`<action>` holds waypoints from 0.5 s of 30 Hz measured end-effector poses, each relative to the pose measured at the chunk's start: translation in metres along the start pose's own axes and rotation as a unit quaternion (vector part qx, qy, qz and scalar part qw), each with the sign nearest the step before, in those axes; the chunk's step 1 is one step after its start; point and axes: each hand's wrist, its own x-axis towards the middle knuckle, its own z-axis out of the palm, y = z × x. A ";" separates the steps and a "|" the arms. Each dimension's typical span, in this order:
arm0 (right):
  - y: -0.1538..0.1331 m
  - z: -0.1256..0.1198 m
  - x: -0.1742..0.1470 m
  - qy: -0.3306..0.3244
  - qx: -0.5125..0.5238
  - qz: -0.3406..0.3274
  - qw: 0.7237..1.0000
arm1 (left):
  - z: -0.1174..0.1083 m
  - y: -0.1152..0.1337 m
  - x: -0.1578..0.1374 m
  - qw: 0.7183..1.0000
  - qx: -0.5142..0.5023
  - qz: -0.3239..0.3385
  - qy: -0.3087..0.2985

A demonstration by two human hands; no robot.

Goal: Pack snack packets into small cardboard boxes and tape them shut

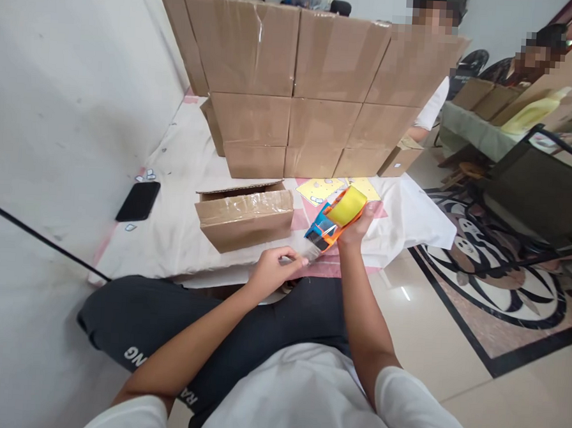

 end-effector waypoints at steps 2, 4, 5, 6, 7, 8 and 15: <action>-0.001 0.001 -0.006 0.042 0.042 0.012 0.998 | 0.002 -0.003 0.001 1.000 0.019 -0.016 0.015; -0.004 0.005 -0.014 0.058 0.071 0.028 0.995 | 0.003 -0.006 0.003 0.998 0.041 -0.027 0.033; -0.006 0.008 -0.018 0.062 0.087 0.037 0.994 | 0.003 -0.006 0.004 0.998 0.046 -0.031 0.040; -0.008 0.010 -0.021 0.064 0.099 0.049 0.992 | 0.002 -0.007 0.005 0.997 0.045 -0.035 0.045; -0.010 0.012 -0.025 0.064 0.108 0.062 0.990 | 0.002 -0.007 0.006 0.997 0.039 -0.037 0.048; -0.012 0.013 -0.027 0.064 0.111 0.076 0.989 | 0.001 -0.007 0.006 0.998 0.033 -0.036 0.050; -0.023 0.016 -0.031 0.108 0.255 0.142 0.950 | 0.004 -0.007 0.004 0.997 0.039 0.040 0.053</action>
